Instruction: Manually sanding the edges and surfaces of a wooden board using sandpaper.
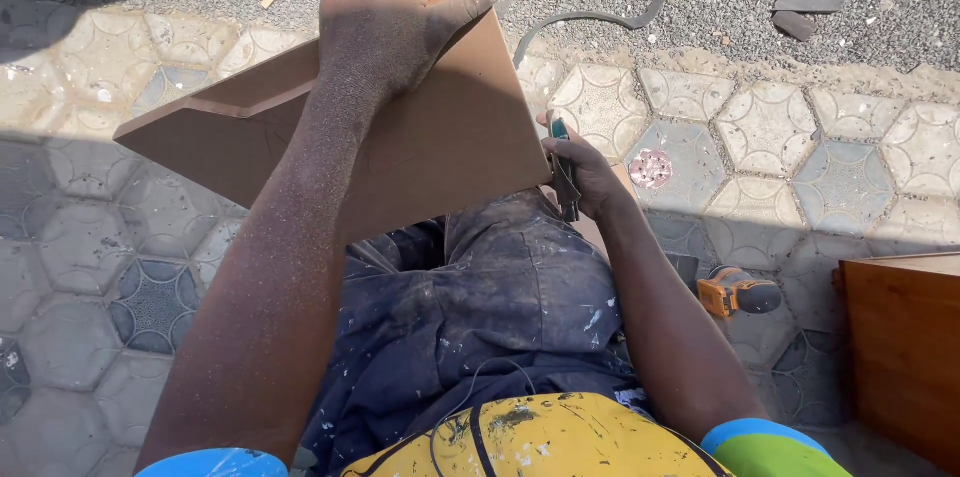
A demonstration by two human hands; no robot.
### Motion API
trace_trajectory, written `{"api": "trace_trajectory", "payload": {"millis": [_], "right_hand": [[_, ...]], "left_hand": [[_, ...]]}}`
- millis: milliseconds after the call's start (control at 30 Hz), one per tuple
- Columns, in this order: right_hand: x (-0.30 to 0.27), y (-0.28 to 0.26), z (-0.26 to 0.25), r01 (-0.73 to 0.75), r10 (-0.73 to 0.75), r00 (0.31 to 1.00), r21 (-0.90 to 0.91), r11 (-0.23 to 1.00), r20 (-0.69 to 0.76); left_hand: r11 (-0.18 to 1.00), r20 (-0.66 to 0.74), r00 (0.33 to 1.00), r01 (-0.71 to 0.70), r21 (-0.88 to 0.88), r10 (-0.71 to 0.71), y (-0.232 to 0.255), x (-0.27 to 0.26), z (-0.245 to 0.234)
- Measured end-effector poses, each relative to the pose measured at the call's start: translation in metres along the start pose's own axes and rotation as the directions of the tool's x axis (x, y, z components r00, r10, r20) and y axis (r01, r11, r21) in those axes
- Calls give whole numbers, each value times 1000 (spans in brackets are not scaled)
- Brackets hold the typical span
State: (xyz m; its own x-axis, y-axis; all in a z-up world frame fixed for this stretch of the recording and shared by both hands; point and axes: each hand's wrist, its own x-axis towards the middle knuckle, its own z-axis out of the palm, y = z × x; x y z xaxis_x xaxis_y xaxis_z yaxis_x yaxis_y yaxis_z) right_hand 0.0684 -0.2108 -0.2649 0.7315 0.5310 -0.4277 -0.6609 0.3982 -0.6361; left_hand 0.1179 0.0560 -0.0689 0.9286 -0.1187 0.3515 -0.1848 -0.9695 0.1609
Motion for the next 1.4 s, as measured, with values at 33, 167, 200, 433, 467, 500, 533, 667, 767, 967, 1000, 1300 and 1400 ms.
{"api": "trace_trajectory", "payload": {"millis": [33,167,200,433,467,500,533,667,767,967,1000,1300,1400], "right_hand": [[7,6,-15,-1,1,1000,8,1000,5],[2,34,-51,-110,149,986,394,912,-69],[-2,34,-53,-94,135,987,366,926,-87],[-36,19,-26,-125,149,979,168,978,-140],[-40,17,-19,-96,114,984,126,987,-138],[-45,16,-12,-67,78,988,84,994,-135],[-47,19,-11,-68,80,988,85,994,-135],[-56,27,-6,12,-7,974,24,1000,-228],[-62,21,0,76,-99,938,-83,994,-332],[-55,12,9,-31,-86,925,-300,953,-369],[-51,13,8,-72,-52,938,-342,937,-341],[0,2,3,-27,-2,984,-159,987,-178],[-7,40,-37,-72,39,982,-171,983,-187]], "left_hand": [[1000,4,1000,-2,8,2,0,1,-4],[999,86,996,23,-40,-19,2,-3,-12],[1000,67,998,-7,-18,8,3,-1,-12],[1000,78,997,-8,-25,10,-2,2,-13],[1000,67,997,-26,-8,27,-4,2,-11],[999,57,997,-44,10,44,-6,1,-10],[999,58,997,-44,10,43,-4,3,-12],[999,57,997,-47,-15,48,1,4,-18],[999,61,997,-45,-11,46,-5,5,-12],[997,112,992,-53,-59,59,-16,10,0],[997,142,988,-47,-58,55,-20,12,1],[985,103,990,-77,-156,94,-18,14,-5],[993,169,980,-95,-73,106,-30,16,9]]}}
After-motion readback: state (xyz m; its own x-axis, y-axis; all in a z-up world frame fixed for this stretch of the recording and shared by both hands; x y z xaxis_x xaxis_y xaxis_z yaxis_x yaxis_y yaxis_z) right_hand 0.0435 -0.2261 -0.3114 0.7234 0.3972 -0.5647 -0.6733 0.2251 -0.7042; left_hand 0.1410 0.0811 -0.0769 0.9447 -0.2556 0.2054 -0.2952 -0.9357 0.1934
